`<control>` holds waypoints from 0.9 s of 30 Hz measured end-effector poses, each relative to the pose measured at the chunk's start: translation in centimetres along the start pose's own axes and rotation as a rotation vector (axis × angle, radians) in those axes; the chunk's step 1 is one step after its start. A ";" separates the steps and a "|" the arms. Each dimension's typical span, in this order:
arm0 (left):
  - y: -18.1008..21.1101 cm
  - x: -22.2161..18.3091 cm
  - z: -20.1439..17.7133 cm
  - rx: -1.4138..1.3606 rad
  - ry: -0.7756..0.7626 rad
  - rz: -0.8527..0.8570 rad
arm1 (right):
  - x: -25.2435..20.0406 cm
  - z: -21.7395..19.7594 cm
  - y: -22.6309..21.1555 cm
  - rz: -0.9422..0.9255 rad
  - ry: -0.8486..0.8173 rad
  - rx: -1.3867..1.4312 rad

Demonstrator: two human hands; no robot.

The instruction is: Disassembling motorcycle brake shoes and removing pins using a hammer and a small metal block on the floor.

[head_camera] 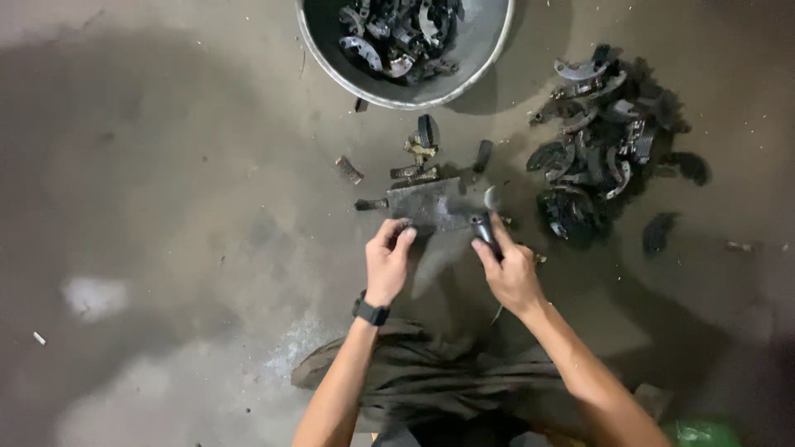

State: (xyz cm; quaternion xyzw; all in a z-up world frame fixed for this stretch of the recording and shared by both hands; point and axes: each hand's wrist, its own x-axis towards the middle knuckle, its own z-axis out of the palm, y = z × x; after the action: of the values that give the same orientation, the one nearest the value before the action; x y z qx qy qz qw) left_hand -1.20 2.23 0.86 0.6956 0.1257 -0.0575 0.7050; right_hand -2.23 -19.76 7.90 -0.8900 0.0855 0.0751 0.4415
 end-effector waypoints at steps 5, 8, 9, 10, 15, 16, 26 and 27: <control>1.1 -0.6 -1.4 -0.301 -0.183 -0.063 | 0.3 2.2 3.0 -0.019 -0.045 -0.021; 1.0 -1.3 -1.7 -0.398 -0.217 -0.158 | 0.2 2.3 2.5 -0.016 -0.043 -0.022; 0.7 -1.3 -1.8 -0.402 -0.200 -0.227 | 0.3 2.1 1.9 0.017 -0.039 -0.024; 0.5 -1.2 -1.8 -0.402 -0.203 -0.225 | 0.4 2.0 2.0 0.016 -0.036 -0.024; -1.6 -0.6 -1.9 -0.330 -0.219 -0.127 | -0.3 2.4 4.3 -0.043 -0.011 0.004; -2.1 0.5 -2.2 -0.333 -0.221 -0.125 | -0.2 1.9 3.8 -0.043 -0.009 0.002; -0.3 5.4 -0.4 0.774 -0.010 0.480 | 0.3 -1.4 0.5 0.005 0.017 -0.057; -0.9 5.4 -0.5 0.738 -0.012 0.479 | 0.6 -1.7 0.1 -0.030 0.005 -0.064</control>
State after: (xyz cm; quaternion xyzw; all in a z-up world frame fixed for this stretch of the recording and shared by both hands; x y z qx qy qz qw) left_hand 3.70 3.18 -1.42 0.9101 -0.0722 0.0622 0.4033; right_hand -1.57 -21.25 8.70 -0.9050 0.0708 0.0691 0.4137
